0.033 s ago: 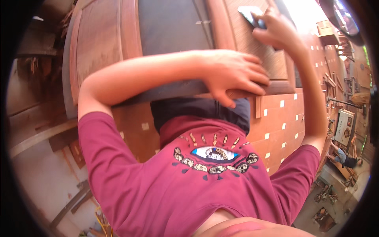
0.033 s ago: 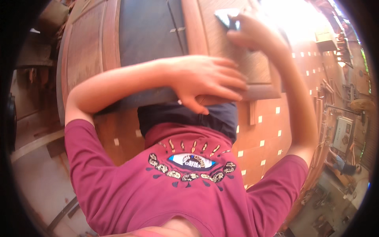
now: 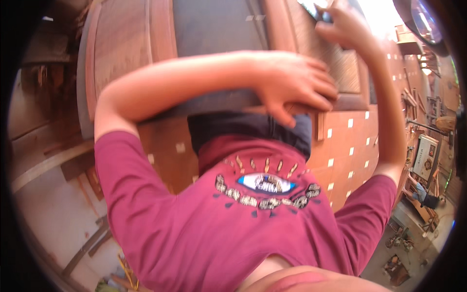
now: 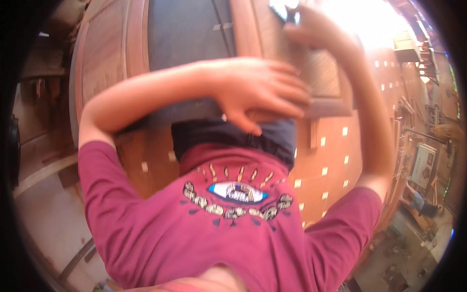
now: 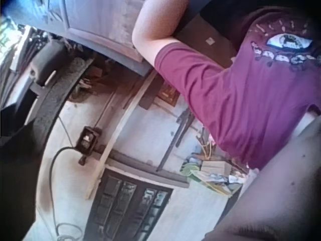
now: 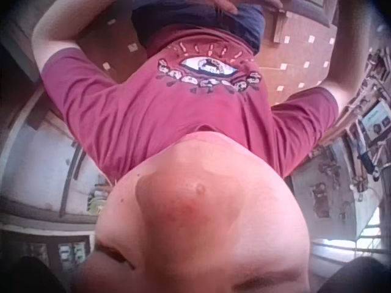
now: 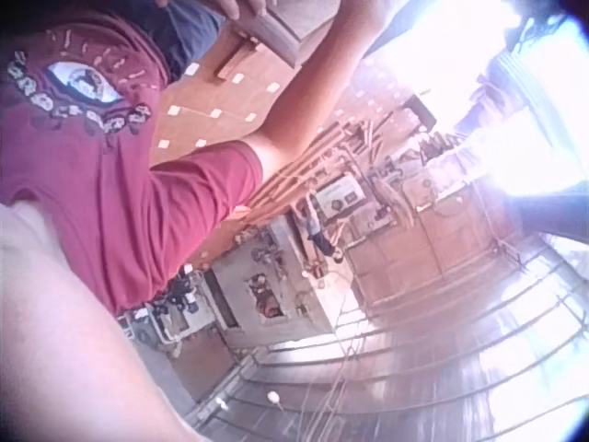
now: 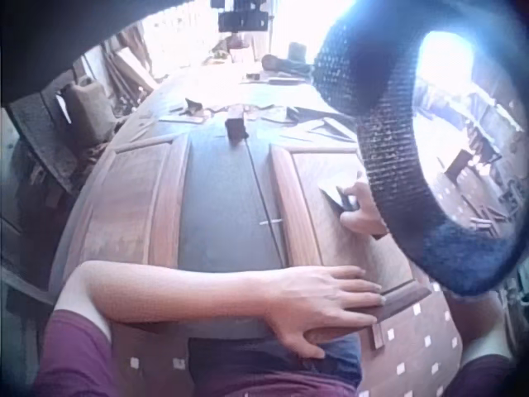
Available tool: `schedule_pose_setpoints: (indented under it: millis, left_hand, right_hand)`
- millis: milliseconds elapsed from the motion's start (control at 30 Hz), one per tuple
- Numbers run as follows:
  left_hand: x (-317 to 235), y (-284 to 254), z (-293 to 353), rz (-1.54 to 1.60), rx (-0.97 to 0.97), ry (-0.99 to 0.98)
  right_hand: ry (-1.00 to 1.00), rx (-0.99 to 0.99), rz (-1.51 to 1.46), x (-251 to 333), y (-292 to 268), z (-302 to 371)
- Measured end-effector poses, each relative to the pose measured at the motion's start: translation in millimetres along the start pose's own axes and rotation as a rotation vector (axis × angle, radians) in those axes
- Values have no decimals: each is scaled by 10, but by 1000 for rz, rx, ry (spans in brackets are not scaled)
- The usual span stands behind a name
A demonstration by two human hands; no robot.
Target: The person uses a set square and a pencil to mark lines on a wooden panel. They then use sandpaper to smooth the surface of the panel.
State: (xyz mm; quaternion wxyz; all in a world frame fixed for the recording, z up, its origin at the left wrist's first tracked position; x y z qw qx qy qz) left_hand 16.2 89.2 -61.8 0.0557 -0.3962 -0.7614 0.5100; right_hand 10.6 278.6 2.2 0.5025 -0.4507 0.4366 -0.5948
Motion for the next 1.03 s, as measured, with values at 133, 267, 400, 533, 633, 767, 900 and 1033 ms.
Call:
schedule_pose_setpoints:
  millis: [133,267,400,533,633,767,900,1033]
  left_hand:
    - [16,-22,10,16,-22,-14]
    - [47,-42,67,10,-26,-33]
    - [81,-39,57,43,-31,-40]
    - [65,-50,34,77,-44,-44]
    - [33,-37,39,89,-50,-58]
    - [24,-35,23,89,-57,-55]
    - [26,-82,40,95,-28,-63]
    - [39,-108,84,60,-22,-60]
  right_hand:
    - [-8,17,-24,43,2,-273]
    - [-31,31,-16,113,39,-529]
    - [-73,14,36,122,10,-552]
    - [-164,-76,202,67,29,-36]
    - [-126,-117,211,140,19,293]
    - [-27,-41,154,194,-92,196]
    - [193,48,56,164,-83,-240]
    - [-71,-111,210,212,-226,-476]
Point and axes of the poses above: each hand's wrist, its own z-axis away from the middle knuckle, its own y-axis out of the palm, x = y × z, the point moved 1 cm from there along -z, towards the middle knuckle, and after that the axes turned 4 degrees about z, right-handed, at the moved point
